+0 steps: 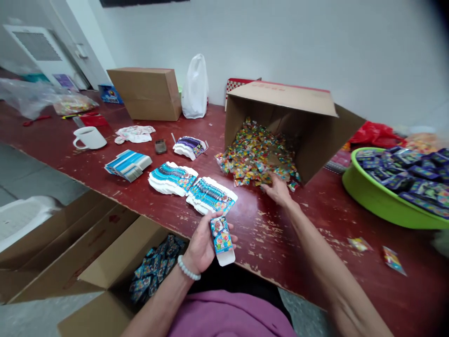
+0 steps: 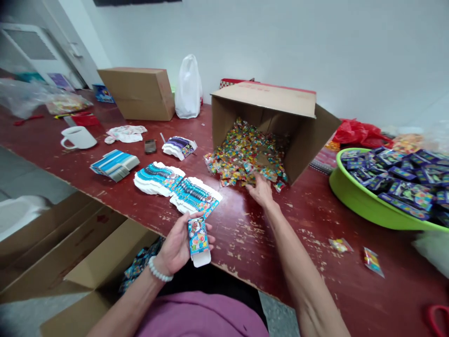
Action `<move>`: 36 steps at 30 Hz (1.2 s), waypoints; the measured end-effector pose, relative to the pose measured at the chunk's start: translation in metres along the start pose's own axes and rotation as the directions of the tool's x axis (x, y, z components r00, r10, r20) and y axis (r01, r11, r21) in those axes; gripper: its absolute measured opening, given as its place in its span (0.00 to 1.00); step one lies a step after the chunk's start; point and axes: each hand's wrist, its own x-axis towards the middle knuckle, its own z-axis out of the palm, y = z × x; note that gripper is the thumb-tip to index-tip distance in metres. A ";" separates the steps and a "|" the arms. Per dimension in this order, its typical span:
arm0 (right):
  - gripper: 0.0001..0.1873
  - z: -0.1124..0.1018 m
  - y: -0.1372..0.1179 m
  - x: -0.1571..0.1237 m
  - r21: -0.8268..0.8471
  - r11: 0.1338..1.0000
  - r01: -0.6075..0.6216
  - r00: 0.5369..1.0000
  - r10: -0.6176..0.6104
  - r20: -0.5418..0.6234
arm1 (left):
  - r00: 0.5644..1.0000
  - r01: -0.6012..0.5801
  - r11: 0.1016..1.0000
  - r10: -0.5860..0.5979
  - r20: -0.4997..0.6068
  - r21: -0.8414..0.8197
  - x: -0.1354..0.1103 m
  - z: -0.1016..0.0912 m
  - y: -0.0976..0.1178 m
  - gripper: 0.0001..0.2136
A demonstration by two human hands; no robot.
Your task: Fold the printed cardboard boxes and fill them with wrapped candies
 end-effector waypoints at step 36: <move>0.10 -0.033 -0.104 -0.152 0.489 0.864 0.119 0.947 -0.247 0.204 | 0.982 -0.186 0.965 0.177 0.062 0.187 -0.023 -0.005 0.011 0.25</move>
